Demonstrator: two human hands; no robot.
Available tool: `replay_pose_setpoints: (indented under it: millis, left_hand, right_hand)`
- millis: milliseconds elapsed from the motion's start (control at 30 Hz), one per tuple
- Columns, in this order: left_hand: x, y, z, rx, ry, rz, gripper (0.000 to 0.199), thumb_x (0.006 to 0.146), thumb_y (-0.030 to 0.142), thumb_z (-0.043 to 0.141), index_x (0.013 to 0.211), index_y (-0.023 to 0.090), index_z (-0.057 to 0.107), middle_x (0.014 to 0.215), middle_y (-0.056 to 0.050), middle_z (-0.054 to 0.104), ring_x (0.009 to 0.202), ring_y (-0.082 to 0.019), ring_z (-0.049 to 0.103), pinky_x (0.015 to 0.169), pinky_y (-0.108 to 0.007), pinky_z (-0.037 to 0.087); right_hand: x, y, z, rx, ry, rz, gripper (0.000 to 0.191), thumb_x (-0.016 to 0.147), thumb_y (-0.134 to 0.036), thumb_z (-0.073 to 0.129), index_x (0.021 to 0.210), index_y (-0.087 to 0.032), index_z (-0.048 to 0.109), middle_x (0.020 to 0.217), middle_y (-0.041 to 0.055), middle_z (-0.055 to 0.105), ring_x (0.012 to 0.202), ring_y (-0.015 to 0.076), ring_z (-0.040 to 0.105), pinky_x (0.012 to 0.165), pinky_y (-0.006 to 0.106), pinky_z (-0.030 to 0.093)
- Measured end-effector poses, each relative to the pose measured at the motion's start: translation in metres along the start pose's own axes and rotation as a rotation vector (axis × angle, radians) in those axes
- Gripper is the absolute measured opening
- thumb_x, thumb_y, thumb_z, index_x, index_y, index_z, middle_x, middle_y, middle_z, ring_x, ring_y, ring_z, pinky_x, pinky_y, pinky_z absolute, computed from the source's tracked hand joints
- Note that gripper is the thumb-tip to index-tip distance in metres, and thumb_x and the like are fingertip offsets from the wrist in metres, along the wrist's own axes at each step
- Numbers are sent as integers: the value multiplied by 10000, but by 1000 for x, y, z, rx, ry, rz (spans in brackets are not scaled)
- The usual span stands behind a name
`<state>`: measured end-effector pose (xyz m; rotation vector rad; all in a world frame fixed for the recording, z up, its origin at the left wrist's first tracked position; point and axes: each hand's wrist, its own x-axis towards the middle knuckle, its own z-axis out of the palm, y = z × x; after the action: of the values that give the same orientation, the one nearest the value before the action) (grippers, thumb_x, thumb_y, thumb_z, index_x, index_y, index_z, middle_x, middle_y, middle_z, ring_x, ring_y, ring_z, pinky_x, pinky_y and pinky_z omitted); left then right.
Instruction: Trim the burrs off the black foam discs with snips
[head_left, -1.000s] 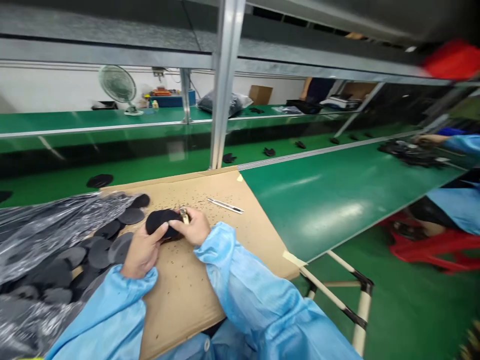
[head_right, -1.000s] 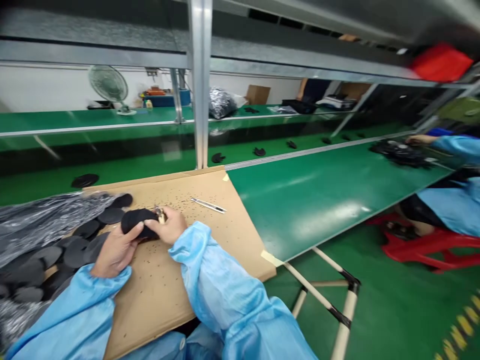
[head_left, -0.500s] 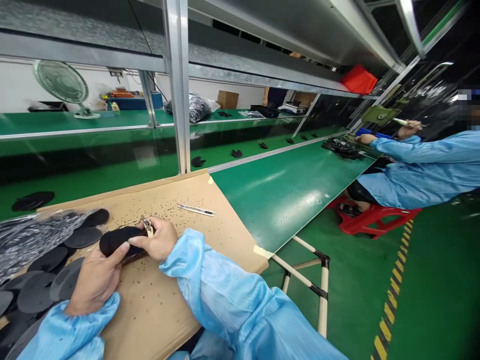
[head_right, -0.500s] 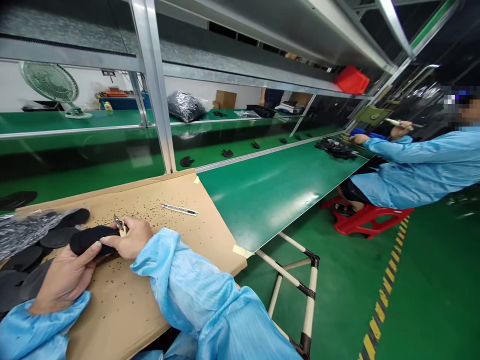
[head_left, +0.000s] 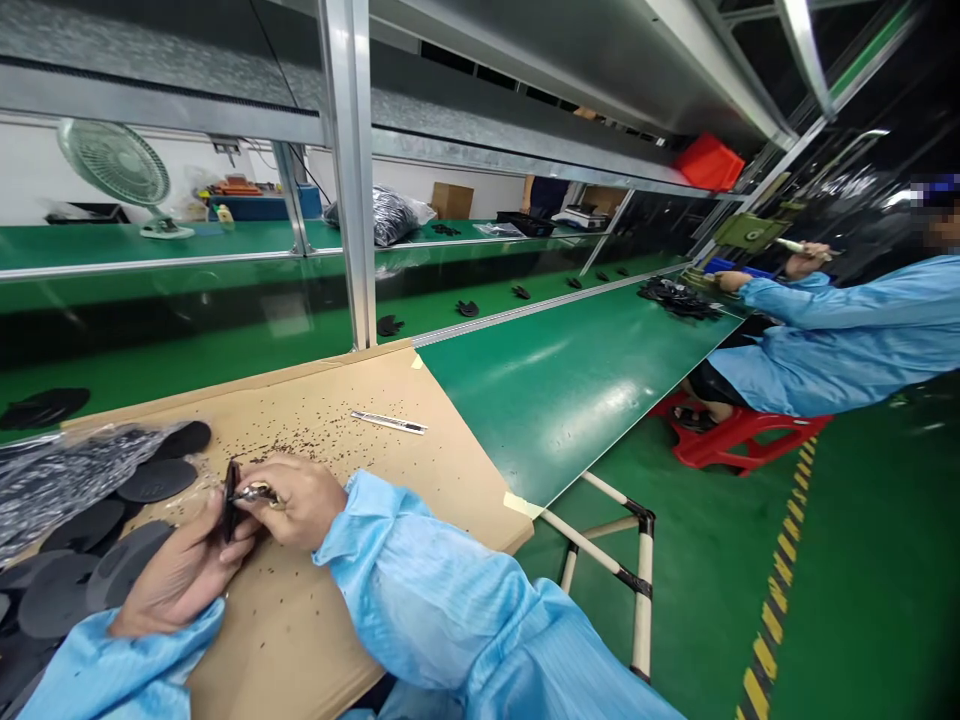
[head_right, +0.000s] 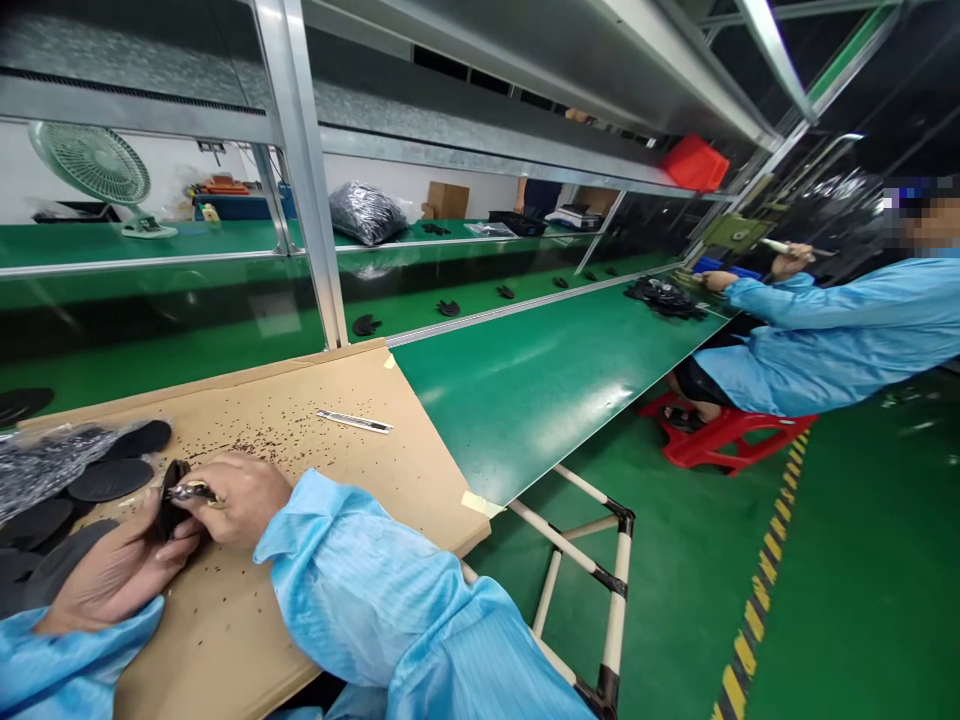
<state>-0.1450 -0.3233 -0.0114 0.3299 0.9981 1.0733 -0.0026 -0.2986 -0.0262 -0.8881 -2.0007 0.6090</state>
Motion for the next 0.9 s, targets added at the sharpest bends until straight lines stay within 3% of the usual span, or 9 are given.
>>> replay_pose_setpoints:
  millis: [167, 300, 533, 700, 900]
  left_hand:
    - [1, 2, -5, 10, 15, -88, 33, 817, 223, 566, 824, 193, 576, 641, -4, 438, 475, -87, 389, 347, -170, 379]
    - [-1, 0, -5, 75, 27, -62, 31, 818, 216, 557, 805, 188, 561, 648, -6, 436, 482, -94, 388, 358, -188, 394]
    - [-6, 1, 1, -48, 22, -113, 120, 756, 106, 557, 821, 204, 530, 602, 15, 399, 448, -84, 369, 337, -162, 350]
    - [-3, -1, -2, -16, 14, -93, 149, 766, 67, 502, 820, 202, 533, 598, 9, 418, 444, -93, 379, 340, -183, 375]
    - [2, -6, -3, 62, -41, 50, 134, 837, 65, 453, 837, 166, 541, 688, -7, 492, 516, -103, 459, 397, -216, 450]
  right_hand:
    - [1, 2, -1, -107, -86, -66, 98, 886, -202, 551, 965, -197, 609, 1066, 42, 663, 1047, 130, 582, 962, 228, 432]
    - [0, 5, 4, -167, -72, -101, 101, 874, -197, 550, 955, -191, 611, 1045, 47, 669, 1043, 144, 580, 982, 236, 421]
    - [2, 2, 5, -134, -81, -111, 119, 867, -159, 557, 970, -189, 609, 1082, 40, 666, 1077, 127, 575, 1005, 218, 408]
    - [1, 1, -2, -145, -89, -165, 154, 823, -123, 572, 957, -185, 616, 1089, 44, 662, 1069, 132, 573, 1011, 213, 402]
    - [-3, 3, 5, -214, -10, -131, 226, 760, -112, 598, 977, -173, 615, 1076, 70, 660, 1063, 164, 573, 1012, 242, 408]
